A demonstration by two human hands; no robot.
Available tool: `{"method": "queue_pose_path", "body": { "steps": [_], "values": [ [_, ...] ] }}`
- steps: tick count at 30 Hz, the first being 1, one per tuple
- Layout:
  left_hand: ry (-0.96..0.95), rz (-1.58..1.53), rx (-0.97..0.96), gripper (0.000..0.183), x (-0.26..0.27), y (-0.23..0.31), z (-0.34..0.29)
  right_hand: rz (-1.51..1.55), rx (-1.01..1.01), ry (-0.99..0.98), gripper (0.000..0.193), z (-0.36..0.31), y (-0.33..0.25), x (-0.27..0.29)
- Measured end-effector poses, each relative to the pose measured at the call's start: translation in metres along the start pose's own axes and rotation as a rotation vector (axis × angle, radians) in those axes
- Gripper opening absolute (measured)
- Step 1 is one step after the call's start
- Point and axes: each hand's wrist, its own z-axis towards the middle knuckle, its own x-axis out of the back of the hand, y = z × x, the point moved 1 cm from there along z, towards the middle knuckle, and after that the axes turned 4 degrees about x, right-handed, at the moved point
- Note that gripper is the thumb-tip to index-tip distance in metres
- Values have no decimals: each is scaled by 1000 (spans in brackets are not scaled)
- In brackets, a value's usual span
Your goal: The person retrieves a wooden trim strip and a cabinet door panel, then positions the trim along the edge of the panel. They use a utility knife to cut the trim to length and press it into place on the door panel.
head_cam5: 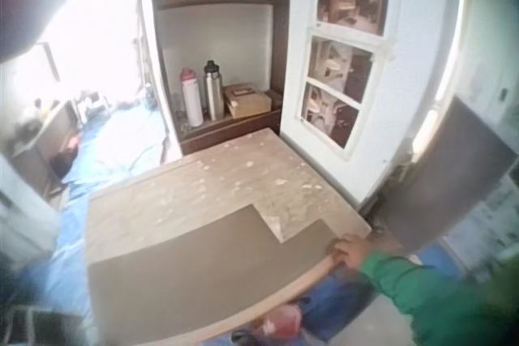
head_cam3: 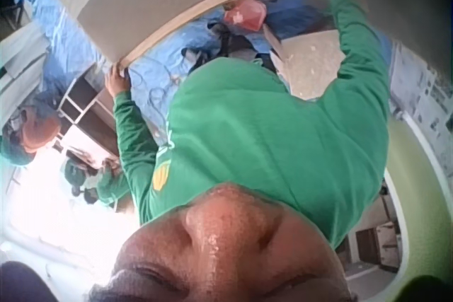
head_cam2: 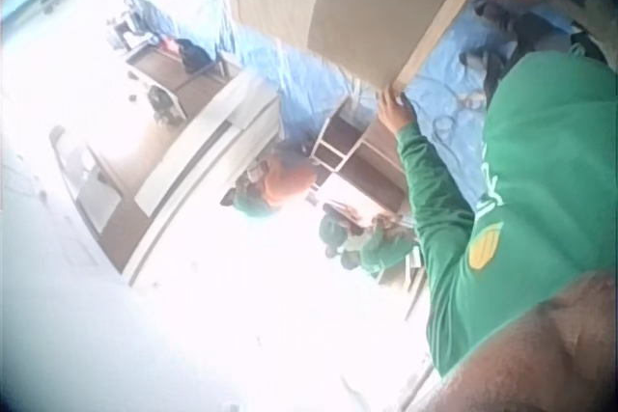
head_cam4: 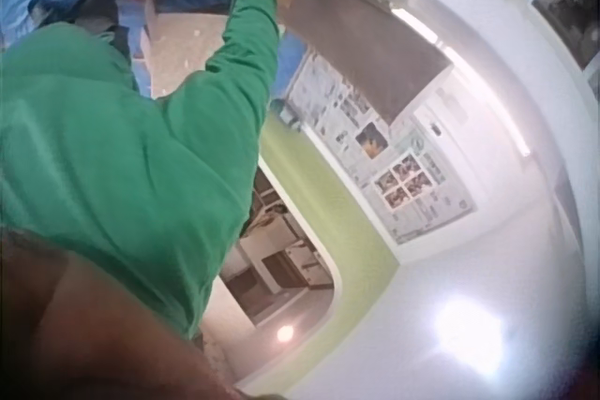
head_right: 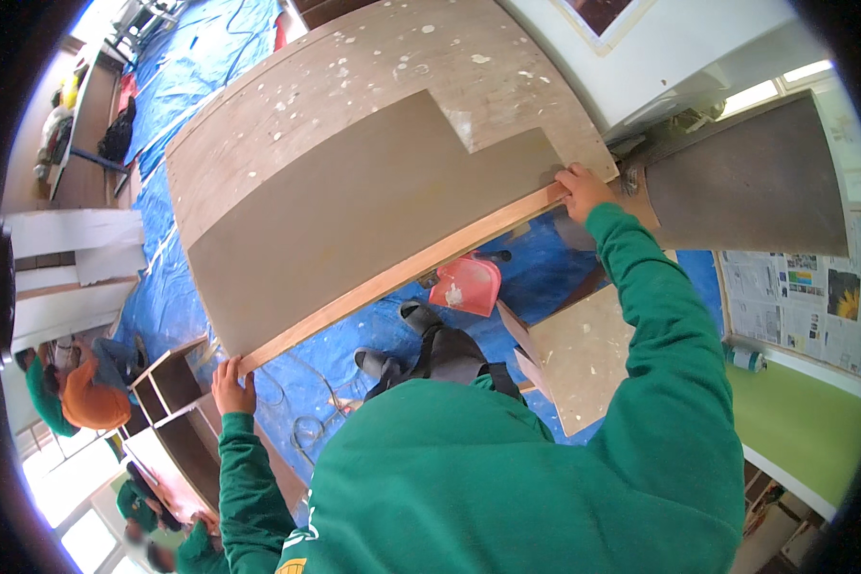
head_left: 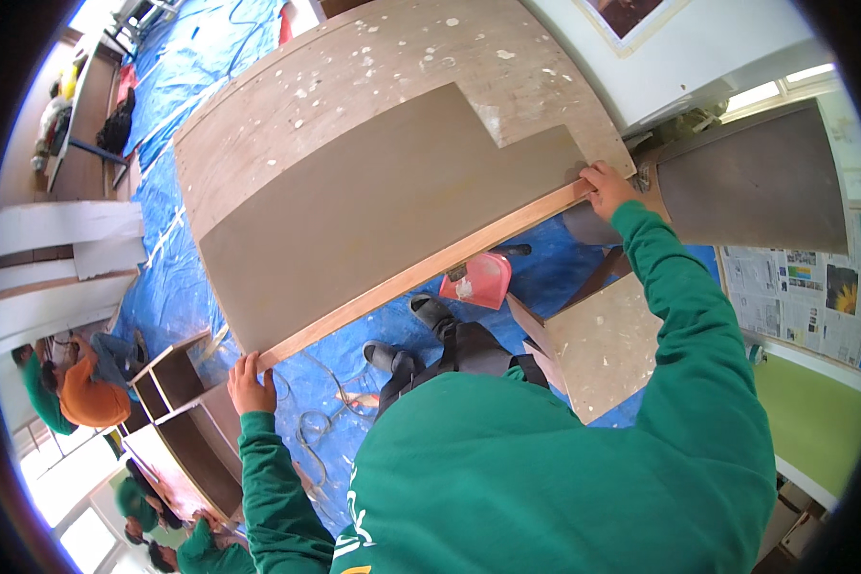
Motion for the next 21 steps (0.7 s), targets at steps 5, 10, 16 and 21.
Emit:
{"method": "queue_pose_path", "body": {
  "steps": [5, 10, 16, 21],
  "values": [
    [-44, 7, -81, 43, 7, -8, 5, 44, 12, -34, 42, 2, -5, 8],
    [-105, -128, -96, 40, 16, -12, 17, 139, -24, -68, 39, 7, -8, 13],
    [-187, -200, -56, 36, 20, -14, 28, 200, -33, -49, 40, 15, -1, 7],
    [-207, -206, -92, 34, 25, -14, 34, 132, -3, -45, 40, 17, 7, 4]
  ]
}}
